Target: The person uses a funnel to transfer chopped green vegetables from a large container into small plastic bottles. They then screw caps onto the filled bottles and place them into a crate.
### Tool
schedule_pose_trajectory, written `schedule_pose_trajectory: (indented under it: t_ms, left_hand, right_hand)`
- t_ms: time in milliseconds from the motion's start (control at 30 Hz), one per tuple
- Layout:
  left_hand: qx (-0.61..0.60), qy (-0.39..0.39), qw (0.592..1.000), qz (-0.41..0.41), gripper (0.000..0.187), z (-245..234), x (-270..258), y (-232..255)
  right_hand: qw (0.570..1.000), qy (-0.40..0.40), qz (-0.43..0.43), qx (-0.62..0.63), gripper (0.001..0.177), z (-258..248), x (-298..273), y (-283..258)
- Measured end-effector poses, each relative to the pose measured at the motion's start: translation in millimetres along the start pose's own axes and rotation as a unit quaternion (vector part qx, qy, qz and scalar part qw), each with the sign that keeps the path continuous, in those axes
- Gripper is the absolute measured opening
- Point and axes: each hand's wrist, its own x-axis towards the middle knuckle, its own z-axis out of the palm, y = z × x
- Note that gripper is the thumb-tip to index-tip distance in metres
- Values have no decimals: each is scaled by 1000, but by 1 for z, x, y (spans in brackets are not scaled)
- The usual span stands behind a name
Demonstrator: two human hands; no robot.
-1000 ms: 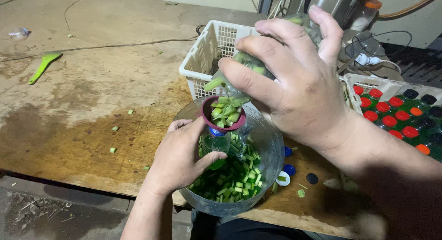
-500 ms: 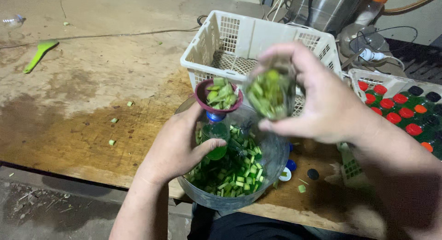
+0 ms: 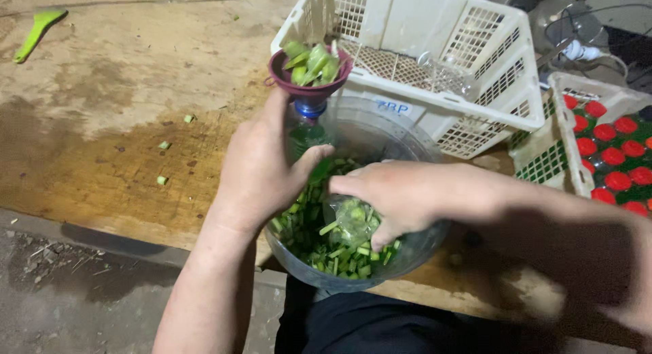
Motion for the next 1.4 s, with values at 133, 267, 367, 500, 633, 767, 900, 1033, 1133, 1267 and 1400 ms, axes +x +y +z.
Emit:
schedule_pose_trajectory:
  t_ms: [133,267,367,500,633,767,900,1033,1133,1267,1400]
  left_hand:
    - [52,-34,998,-32,74,8,-4,1]
    - [53,-22,998,-6,71,10,-6,1]
    - [42,-28,999,-8,71,10,-9,1]
    - [32,-16,999,3,73,8,-10,4]
    - [22,-18,1000,-10,73,7,-11,7]
    - [4,-8,1000,-13,70,6,-12,7]
    - [-12,14,1000,-5,70,6,-13,8]
    - [-28,4,1000,-13,68,6,-15,7]
    - [-21,9,1000,-18,68,5,-15,5]
    - [-9,12,1000,-23,69,8,-14,3]
    - [3,19,1000,-17,70,7,-14,2]
  right_hand:
    - [980,-119,119,-110,70,10,23,5]
    - [959,-152,166,-175,59,10,33,5]
    - [951,-151,183,-199,57,8,36,4]
    - [923,-223,231,-214,60,16,50,0]
    - [913,-287,209,-204,43,33,62,7]
    - [919,-250,143,-268,41,46,74,27]
    - [947,-169,157,-223,37,64,81,45]
    - [940,-116,-23,-321,33,85,89,46]
    - [957,27,-169,-236,35,78,81,38]
    - [965,-132,-81,-211,51,65,61,9]
    - [986,-102,-120,-55,63,44,46,-3]
